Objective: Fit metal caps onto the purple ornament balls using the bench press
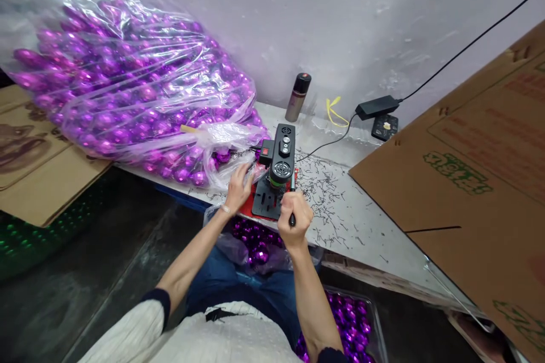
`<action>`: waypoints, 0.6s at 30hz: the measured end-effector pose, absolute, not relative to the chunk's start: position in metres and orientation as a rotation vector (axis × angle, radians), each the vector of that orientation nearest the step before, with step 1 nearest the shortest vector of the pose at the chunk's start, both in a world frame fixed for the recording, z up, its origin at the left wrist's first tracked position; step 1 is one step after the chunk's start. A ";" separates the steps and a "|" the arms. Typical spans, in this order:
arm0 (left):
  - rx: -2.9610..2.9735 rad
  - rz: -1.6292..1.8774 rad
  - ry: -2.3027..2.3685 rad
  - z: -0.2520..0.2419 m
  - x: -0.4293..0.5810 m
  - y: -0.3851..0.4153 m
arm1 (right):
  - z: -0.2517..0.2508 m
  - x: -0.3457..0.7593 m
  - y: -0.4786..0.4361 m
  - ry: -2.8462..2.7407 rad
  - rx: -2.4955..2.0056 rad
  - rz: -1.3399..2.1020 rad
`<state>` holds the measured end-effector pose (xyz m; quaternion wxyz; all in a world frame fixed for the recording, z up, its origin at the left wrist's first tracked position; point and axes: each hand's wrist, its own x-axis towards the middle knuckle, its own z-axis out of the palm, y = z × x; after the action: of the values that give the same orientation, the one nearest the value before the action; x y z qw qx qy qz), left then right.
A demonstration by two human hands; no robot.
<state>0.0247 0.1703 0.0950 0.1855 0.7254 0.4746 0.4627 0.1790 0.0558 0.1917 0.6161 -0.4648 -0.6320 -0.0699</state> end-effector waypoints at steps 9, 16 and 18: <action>1.718 0.628 1.691 0.140 0.074 0.274 | 0.191 0.178 0.055 -1.480 -1.091 -0.184; 1.336 1.124 1.405 0.125 0.044 0.231 | 0.198 0.177 0.057 -1.482 -1.082 -0.204; 1.033 1.169 1.201 0.120 0.028 0.206 | 0.203 0.177 0.058 -1.466 -1.088 -0.185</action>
<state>0.0280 0.2061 0.1203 0.5533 0.4371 0.5082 0.4944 0.1767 0.0577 0.2026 0.6078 -0.4710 -0.6343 -0.0800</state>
